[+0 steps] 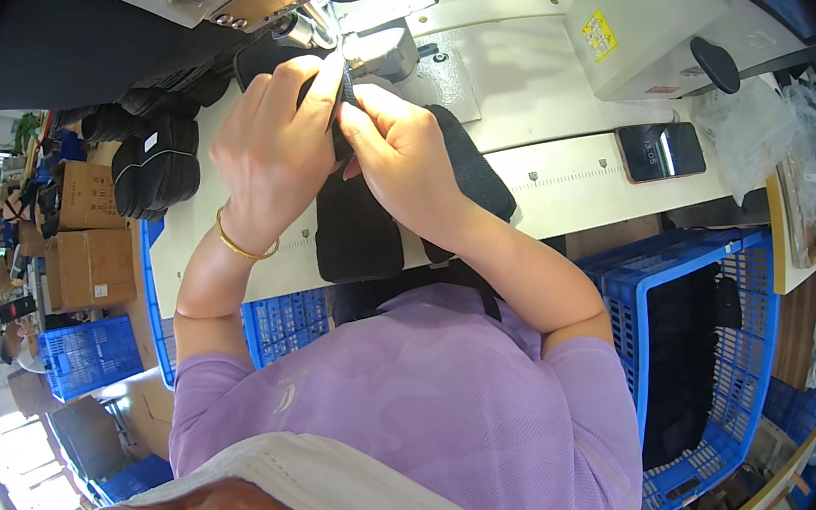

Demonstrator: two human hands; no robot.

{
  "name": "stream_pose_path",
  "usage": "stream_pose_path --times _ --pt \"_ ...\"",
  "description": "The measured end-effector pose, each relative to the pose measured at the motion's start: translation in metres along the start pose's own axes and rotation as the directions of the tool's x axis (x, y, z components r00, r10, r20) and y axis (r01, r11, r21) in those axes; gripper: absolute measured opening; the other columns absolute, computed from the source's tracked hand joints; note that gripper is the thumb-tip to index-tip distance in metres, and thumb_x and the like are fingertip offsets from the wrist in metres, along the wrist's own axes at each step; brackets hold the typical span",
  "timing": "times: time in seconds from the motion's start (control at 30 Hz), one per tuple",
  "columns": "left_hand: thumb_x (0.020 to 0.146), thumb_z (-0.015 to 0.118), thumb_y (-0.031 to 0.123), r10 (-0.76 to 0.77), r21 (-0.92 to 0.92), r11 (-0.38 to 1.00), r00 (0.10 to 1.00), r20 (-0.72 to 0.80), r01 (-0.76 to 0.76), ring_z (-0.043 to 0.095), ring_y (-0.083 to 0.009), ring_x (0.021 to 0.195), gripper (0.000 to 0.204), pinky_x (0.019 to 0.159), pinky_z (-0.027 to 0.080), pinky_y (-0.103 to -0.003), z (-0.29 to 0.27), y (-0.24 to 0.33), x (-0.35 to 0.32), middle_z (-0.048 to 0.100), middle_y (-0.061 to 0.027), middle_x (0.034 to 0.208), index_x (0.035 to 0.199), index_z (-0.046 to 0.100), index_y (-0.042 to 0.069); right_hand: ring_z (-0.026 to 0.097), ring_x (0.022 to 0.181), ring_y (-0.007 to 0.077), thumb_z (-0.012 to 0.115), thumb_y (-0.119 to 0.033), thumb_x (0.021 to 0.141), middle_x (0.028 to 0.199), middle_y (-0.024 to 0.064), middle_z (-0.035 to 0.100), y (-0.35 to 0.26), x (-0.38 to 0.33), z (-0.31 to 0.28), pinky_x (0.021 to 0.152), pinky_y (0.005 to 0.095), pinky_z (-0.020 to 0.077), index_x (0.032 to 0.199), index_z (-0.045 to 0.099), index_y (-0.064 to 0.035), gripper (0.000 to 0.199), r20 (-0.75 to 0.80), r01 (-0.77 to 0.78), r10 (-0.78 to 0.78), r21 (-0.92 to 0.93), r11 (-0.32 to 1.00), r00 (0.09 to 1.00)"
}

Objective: The person stitches shoe components by aligning fabric pieces by hand and sewing along the edges with a sewing machine.

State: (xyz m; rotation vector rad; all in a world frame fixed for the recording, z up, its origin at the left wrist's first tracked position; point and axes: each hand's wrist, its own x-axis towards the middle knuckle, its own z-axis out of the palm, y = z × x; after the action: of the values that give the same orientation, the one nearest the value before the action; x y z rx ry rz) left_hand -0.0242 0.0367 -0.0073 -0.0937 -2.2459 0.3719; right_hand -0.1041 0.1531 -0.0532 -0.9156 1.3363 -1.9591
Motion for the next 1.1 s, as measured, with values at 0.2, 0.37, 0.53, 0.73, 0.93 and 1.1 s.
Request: stream_pose_path --times 0.2,0.37,0.53,0.73,0.93,1.1 --pt "0.060 0.064 0.011 0.009 0.007 1.000 0.999 -0.032 -0.009 0.053 -0.0148 0.067 0.020 0.052 0.042 -0.027 0.006 -0.005 0.004 0.059 -0.0032 0.087 0.079 0.063 0.005 0.063 0.066 0.0081 0.051 -0.014 0.100 0.079 0.0032 0.063 -0.001 0.006 -0.001 0.058 0.0235 0.0537 0.102 0.063 0.0027 0.021 -0.004 -0.008 0.008 0.010 1.000 1.000" --pt "0.063 0.068 0.011 -0.044 -0.094 0.995 0.998 -0.041 0.040 0.058 -0.0185 0.073 0.026 0.060 0.047 -0.030 0.003 -0.005 -0.004 0.064 -0.0035 0.097 0.088 0.068 0.003 0.064 0.066 0.0087 0.049 -0.012 0.100 0.082 0.0045 0.066 -0.001 0.009 -0.001 0.058 0.0231 0.0536 0.104 0.063 0.0028 0.021 -0.004 0.006 -0.006 0.007 1.000 1.000" --pt "0.081 0.072 0.018 -0.186 -0.410 0.900 0.981 -0.052 0.149 0.058 -0.0324 0.104 0.040 0.089 0.047 -0.038 -0.012 -0.015 -0.016 0.062 -0.0166 0.116 0.115 0.065 -0.003 0.068 0.069 0.0098 0.046 -0.010 0.101 0.085 0.0038 0.068 -0.005 0.010 -0.003 0.059 0.0217 0.0527 0.105 0.064 0.0015 0.022 0.027 -0.007 0.006 0.049 0.999 1.000" --pt "0.099 0.056 0.019 -0.597 -0.606 0.652 0.801 -0.040 0.456 0.048 -0.0244 0.123 0.042 0.102 0.039 -0.038 0.000 -0.020 -0.033 0.055 -0.0139 0.130 0.133 0.050 -0.004 0.068 0.083 0.0127 0.044 -0.008 0.102 0.097 0.0079 0.068 -0.015 0.005 -0.008 0.070 0.0219 0.0542 0.115 0.061 0.0064 0.026 0.131 -0.084 0.088 -0.037 0.996 0.987" --pt "0.095 0.059 0.011 -0.797 -0.825 -0.216 0.394 0.458 0.522 0.046 -0.0185 0.124 0.048 0.107 0.033 -0.035 0.003 -0.028 -0.034 0.046 -0.0108 0.135 0.138 0.043 -0.003 0.065 0.091 0.0261 0.063 -0.020 0.092 0.098 0.0123 0.065 0.004 -0.016 -0.046 0.080 0.0353 0.0518 0.109 0.064 0.0036 0.029 0.066 0.289 -0.321 -0.632 0.719 0.945" --pt "0.088 0.065 0.011 -0.520 -0.696 -0.421 0.474 0.710 0.581 0.053 -0.0188 0.115 0.044 0.097 0.045 -0.035 0.028 -0.064 -0.027 0.057 -0.0106 0.121 0.127 0.052 -0.004 0.051 0.108 0.0334 0.080 -0.030 0.074 0.114 0.0162 0.051 0.038 -0.057 -0.080 0.094 0.0440 0.0423 0.128 0.051 0.0014 0.069 -0.015 0.048 -0.183 -0.941 0.334 0.983"
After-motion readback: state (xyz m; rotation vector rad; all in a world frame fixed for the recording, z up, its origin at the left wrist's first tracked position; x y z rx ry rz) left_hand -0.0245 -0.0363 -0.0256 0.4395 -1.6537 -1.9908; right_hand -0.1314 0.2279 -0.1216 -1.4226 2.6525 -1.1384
